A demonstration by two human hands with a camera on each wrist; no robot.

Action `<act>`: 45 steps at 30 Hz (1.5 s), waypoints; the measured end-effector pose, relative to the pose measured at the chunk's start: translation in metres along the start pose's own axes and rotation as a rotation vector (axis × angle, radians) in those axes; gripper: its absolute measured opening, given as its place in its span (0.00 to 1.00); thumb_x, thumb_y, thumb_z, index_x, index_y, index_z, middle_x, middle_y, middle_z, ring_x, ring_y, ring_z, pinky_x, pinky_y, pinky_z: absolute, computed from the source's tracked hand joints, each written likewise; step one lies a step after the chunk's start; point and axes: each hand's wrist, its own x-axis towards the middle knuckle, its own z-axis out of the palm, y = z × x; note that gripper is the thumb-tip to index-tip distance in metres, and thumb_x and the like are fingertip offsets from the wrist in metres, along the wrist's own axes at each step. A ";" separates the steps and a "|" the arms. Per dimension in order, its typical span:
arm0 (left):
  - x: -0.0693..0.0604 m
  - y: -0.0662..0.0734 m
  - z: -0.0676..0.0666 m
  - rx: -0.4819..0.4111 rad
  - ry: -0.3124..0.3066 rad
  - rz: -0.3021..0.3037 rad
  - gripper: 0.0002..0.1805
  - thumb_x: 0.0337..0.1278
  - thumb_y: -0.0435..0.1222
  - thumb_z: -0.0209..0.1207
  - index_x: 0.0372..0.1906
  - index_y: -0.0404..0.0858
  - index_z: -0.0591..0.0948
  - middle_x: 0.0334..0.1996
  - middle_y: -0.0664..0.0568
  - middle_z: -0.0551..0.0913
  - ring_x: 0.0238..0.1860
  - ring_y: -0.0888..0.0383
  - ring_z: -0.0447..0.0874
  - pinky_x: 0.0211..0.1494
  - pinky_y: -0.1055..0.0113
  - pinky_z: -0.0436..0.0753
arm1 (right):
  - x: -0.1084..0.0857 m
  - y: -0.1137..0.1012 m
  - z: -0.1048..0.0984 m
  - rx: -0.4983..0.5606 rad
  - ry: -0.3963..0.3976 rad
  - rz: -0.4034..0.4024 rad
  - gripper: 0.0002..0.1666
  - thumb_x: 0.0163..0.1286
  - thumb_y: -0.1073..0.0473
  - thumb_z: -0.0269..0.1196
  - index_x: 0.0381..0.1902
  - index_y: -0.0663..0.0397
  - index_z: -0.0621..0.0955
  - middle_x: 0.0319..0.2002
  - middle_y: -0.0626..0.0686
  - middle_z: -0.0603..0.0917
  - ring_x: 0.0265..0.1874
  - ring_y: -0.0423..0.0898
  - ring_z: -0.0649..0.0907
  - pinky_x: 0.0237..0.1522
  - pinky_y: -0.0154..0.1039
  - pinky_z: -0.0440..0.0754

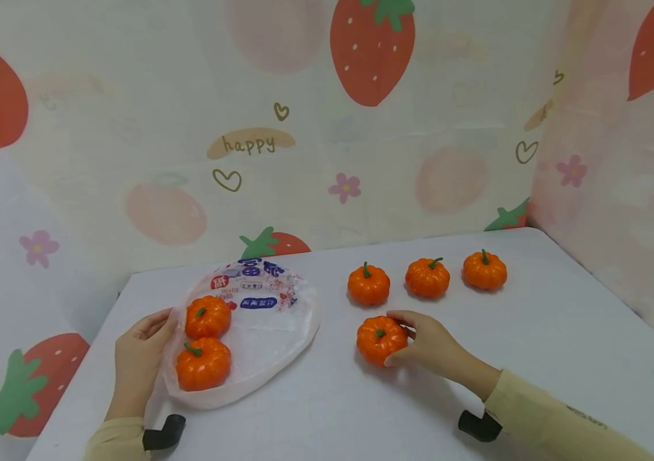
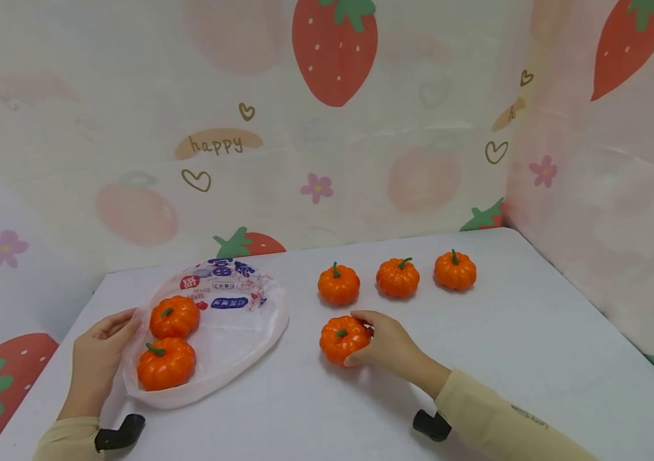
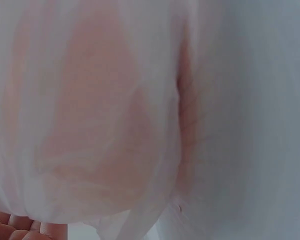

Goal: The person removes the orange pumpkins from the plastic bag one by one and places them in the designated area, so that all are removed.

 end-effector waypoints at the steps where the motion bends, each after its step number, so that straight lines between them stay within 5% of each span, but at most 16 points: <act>1: 0.000 0.000 0.000 0.002 0.002 0.002 0.31 0.67 0.58 0.54 0.68 0.45 0.75 0.66 0.46 0.78 0.55 0.69 0.76 0.52 0.87 0.76 | 0.000 0.001 0.000 0.003 -0.004 0.007 0.50 0.48 0.63 0.79 0.68 0.64 0.71 0.67 0.63 0.75 0.67 0.61 0.73 0.67 0.56 0.74; 10: 0.001 -0.001 0.000 0.004 -0.021 -0.015 0.33 0.67 0.59 0.52 0.70 0.46 0.73 0.68 0.47 0.76 0.67 0.54 0.73 0.59 0.79 0.75 | 0.001 0.008 -0.003 -0.013 -0.019 0.020 0.50 0.48 0.61 0.80 0.69 0.63 0.71 0.68 0.63 0.74 0.68 0.62 0.73 0.68 0.56 0.74; 31: 0.000 0.000 0.001 0.003 -0.006 -0.009 0.31 0.68 0.58 0.53 0.68 0.45 0.74 0.67 0.45 0.77 0.59 0.64 0.76 0.55 0.84 0.75 | 0.003 0.016 -0.003 0.058 -0.043 0.041 0.51 0.48 0.66 0.78 0.70 0.63 0.68 0.70 0.64 0.70 0.72 0.64 0.68 0.71 0.58 0.68; 45: 0.000 0.000 0.001 -0.003 -0.014 -0.004 0.33 0.67 0.59 0.52 0.69 0.45 0.74 0.67 0.46 0.76 0.65 0.56 0.74 0.58 0.80 0.75 | -0.002 0.006 -0.009 0.032 -0.002 0.003 0.50 0.53 0.60 0.77 0.72 0.57 0.68 0.74 0.63 0.66 0.71 0.67 0.67 0.69 0.58 0.70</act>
